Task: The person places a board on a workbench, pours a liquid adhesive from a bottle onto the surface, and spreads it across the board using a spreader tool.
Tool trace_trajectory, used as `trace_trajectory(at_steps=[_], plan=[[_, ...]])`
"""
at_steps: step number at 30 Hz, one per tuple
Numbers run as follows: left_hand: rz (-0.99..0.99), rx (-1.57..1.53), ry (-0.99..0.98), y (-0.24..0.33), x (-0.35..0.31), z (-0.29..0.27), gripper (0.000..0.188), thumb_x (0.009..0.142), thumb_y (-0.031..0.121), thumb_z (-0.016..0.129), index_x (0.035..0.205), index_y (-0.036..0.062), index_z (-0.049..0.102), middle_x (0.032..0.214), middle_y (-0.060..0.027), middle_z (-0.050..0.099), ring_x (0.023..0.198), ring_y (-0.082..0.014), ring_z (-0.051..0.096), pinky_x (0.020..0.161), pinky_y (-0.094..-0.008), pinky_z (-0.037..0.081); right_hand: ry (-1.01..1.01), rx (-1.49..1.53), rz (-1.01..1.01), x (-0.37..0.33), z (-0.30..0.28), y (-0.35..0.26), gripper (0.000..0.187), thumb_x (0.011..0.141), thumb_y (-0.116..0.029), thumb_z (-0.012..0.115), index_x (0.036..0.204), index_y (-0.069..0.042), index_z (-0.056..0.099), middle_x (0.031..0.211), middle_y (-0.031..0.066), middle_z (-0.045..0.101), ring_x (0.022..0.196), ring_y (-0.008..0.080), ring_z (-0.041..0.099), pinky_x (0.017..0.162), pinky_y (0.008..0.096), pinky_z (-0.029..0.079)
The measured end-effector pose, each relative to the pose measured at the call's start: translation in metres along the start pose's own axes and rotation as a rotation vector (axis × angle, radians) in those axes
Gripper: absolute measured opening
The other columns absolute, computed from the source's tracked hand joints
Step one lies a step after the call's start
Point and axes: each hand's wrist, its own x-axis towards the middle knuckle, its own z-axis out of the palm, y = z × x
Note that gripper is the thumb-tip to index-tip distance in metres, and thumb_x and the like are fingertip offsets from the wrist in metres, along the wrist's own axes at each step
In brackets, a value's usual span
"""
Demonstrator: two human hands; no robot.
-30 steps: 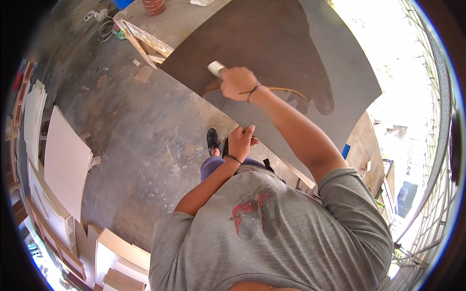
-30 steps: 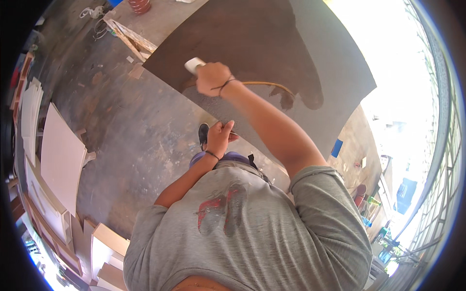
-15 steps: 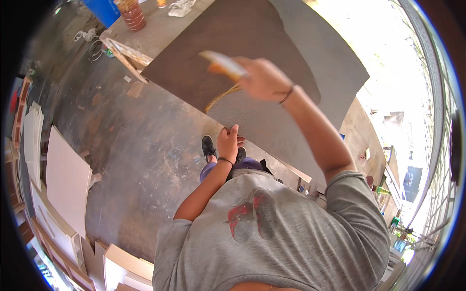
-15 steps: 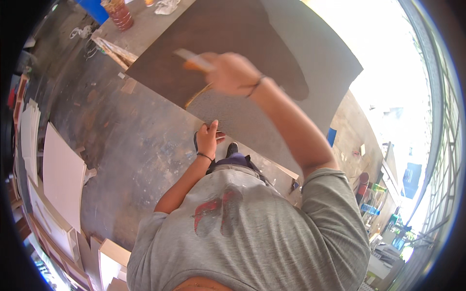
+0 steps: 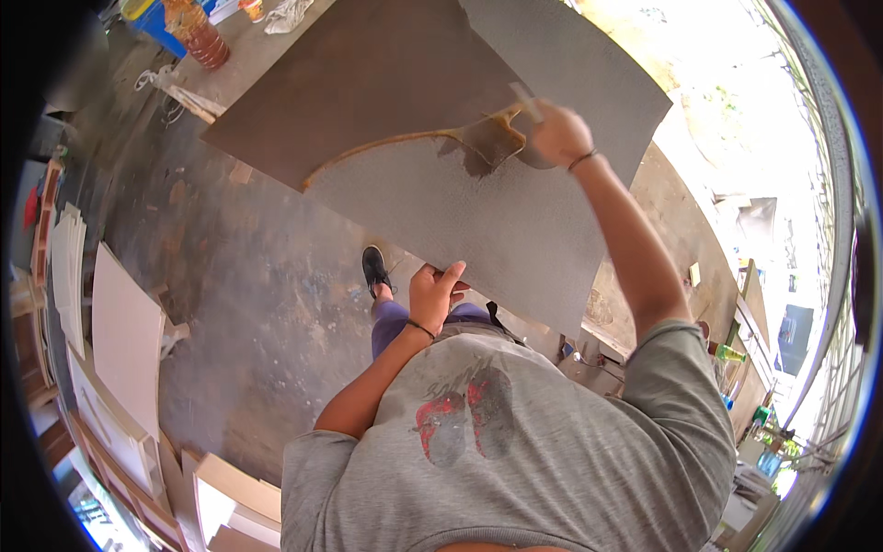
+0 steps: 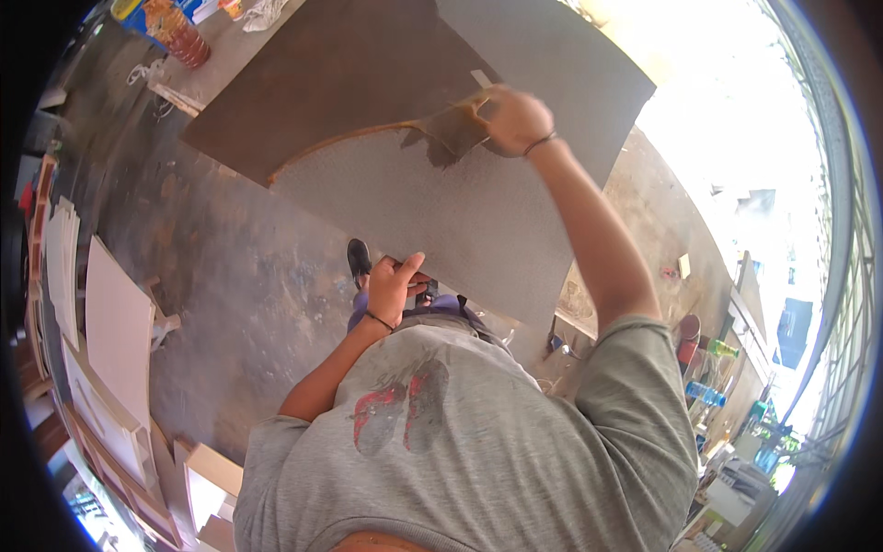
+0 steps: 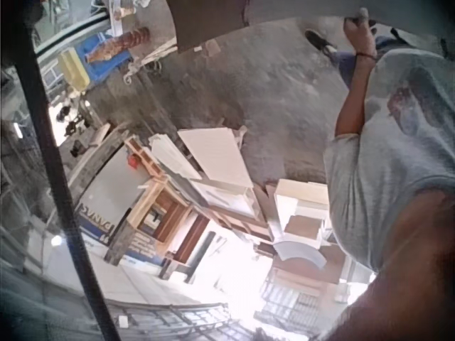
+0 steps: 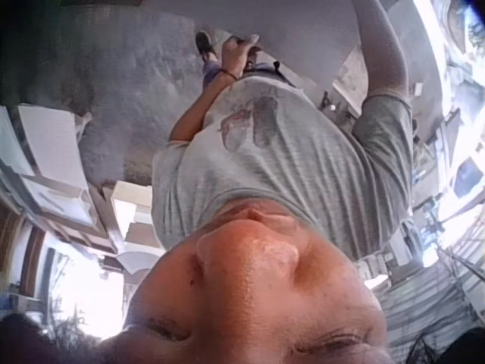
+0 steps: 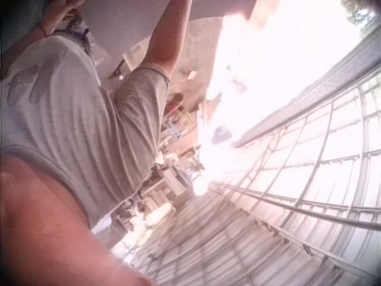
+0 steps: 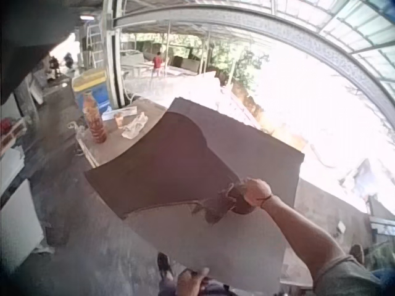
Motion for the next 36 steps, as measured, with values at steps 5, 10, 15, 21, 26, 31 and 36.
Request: trace_trajectory(at_steps=[5, 10, 15, 21, 26, 31, 36], plan=[[0.052, -0.047, 0.057, -0.027, -0.003, 0.017, 0.026, 0.084, 0.022, 0.063, 0.08, 0.0007, 0.05, 0.072, -0.0077, 0.056, 0.061, -0.0165, 0.06, 0.055, -0.0286, 0.054, -0.065, 0.006, 0.188, 0.037, 0.015, 0.051, 0.028, 0.077, -0.016, 0.048, 0.101, -0.009, 0.062, 0.102, 0.0151, 0.063, 0.097, 0.0337, 0.058, 0.081, 0.0412, 0.047], [0.147, -0.015, 0.176, -0.047, 0.004, 0.017, 0.027, 0.086, 0.021, 0.06, 0.073, 0.0012, 0.047, 0.067, -0.008, 0.056, 0.056, -0.0157, 0.06, 0.053, -0.0275, 0.053, -0.132, 0.114, 0.022, 0.038, 0.037, -0.042, 0.027, 0.075, -0.021, 0.049, 0.097, -0.008, 0.061, 0.1, 0.0177, 0.062, 0.096, 0.0397, 0.056, 0.082, 0.0452, 0.044], [0.131, 0.019, 0.182, -0.049, 0.005, 0.014, 0.032, 0.088, 0.025, 0.058, 0.071, -0.0004, 0.048, 0.063, -0.0086, 0.056, 0.054, -0.0155, 0.06, 0.048, -0.0261, 0.052, -0.188, 0.153, -0.189, 0.039, 0.051, -0.14, 0.027, 0.077, -0.016, 0.048, 0.092, -0.001, 0.064, 0.09, 0.0191, 0.065, 0.087, 0.0347, 0.062, 0.077, 0.0414, 0.049], [0.188, 0.073, 0.178, -0.057, 0.012, 0.007, 0.034, 0.087, 0.024, 0.058, 0.065, -0.0007, 0.049, 0.057, -0.0092, 0.057, 0.053, -0.0168, 0.063, 0.042, -0.0269, 0.048, -0.32, 0.099, -0.433, 0.025, 0.058, -0.246, 0.026, 0.075, -0.015, 0.049, 0.091, -0.002, 0.066, 0.091, 0.019, 0.065, 0.088, 0.0319, 0.064, 0.076, 0.0388, 0.051], [0.4, 0.247, 0.149, -0.055, 0.012, 0.008, 0.033, 0.087, 0.022, 0.057, 0.065, -0.0025, 0.051, 0.058, -0.0101, 0.06, 0.051, -0.0165, 0.063, 0.042, -0.0263, 0.048, -0.34, 0.132, -0.712, -0.019, 0.065, -0.295, 0.027, 0.07, -0.012, 0.05, 0.089, -0.001, 0.065, 0.084, 0.0215, 0.064, 0.083, 0.0361, 0.063, 0.073, 0.0419, 0.051], [0.146, -0.04, 0.127, -0.033, 0.0, 0.007, 0.034, 0.086, 0.022, 0.057, 0.065, -0.0031, 0.052, 0.06, -0.011, 0.06, 0.052, -0.0173, 0.063, 0.044, -0.0258, 0.049, -0.344, 0.267, -0.725, -0.058, 0.026, -0.284, 0.028, 0.074, -0.015, 0.049, 0.097, -0.006, 0.063, 0.081, 0.0187, 0.065, 0.074, 0.035, 0.064, 0.066, 0.0421, 0.05], [0.003, 0.014, 0.079, -0.043, 0.012, 0.001, 0.031, 0.086, 0.026, 0.06, 0.075, -0.0012, 0.051, 0.073, -0.0121, 0.06, 0.061, -0.0182, 0.064, 0.053, -0.0269, 0.053, -0.18, 0.359, -0.289, -0.027, -0.034, -0.127, 0.03, 0.081, -0.019, 0.05, 0.108, -0.009, 0.058, 0.08, 0.0168, 0.064, 0.076, 0.0334, 0.064, 0.066, 0.0407, 0.05]])
